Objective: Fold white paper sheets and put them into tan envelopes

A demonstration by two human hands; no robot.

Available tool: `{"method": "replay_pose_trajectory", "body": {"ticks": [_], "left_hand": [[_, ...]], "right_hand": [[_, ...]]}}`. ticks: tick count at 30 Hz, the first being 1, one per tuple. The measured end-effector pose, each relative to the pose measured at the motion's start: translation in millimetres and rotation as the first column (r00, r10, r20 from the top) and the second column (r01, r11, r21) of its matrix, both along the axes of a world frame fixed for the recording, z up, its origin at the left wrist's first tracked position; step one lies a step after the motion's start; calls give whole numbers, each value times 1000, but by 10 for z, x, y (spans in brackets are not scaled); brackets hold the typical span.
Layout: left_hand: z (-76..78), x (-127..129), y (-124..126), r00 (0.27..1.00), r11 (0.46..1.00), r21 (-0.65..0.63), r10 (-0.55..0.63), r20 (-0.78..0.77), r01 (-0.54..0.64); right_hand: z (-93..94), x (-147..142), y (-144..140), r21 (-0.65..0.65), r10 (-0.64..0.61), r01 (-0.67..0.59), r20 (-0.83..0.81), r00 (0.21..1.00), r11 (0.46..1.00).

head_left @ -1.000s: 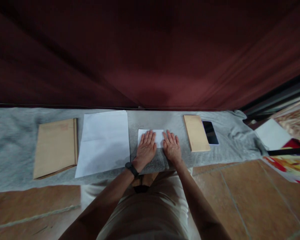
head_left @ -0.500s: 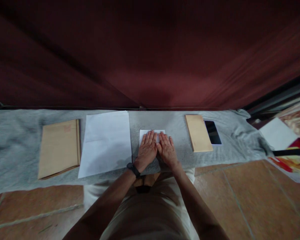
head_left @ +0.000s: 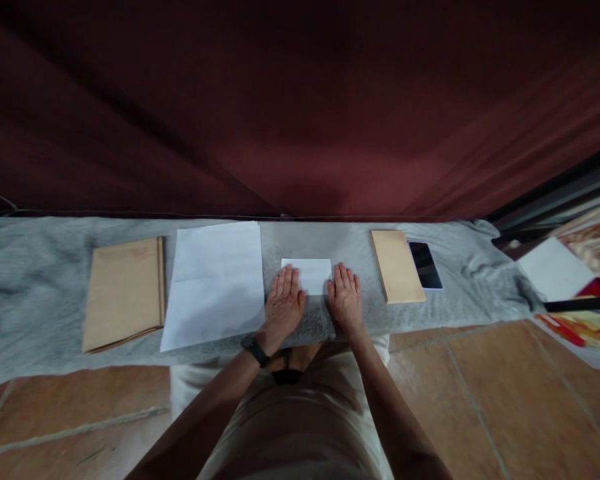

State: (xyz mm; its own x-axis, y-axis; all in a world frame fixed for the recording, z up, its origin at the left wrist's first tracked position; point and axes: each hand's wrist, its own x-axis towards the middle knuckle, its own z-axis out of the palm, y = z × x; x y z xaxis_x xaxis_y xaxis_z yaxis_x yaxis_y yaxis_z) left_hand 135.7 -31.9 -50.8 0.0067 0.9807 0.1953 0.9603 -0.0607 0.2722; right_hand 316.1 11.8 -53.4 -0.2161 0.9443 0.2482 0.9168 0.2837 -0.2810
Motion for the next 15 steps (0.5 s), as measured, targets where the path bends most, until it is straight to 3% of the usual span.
{"method": "replay_pose_trajectory", "body": {"ticks": [6, 10, 13, 15], "left_hand": [[2, 6, -42, 1000, 1000, 9, 25, 18, -25], [33, 6, -38, 1000, 1000, 7, 17, 21, -17], [48, -16, -55, 999, 1000, 22, 2, 39, -3], [69, -31, -77, 999, 999, 25, -21, 38, 20]], "right_hand": [[102, -82, -28, -60, -119, 114, -94, 988, 992], [161, -147, 32, -176, -195, 160, -205, 959, 971], [182, -120, 114, -288, -261, 157, -372, 891, 945], [210, -91, 149, -335, -268, 91, -531, 804, 938]]}}
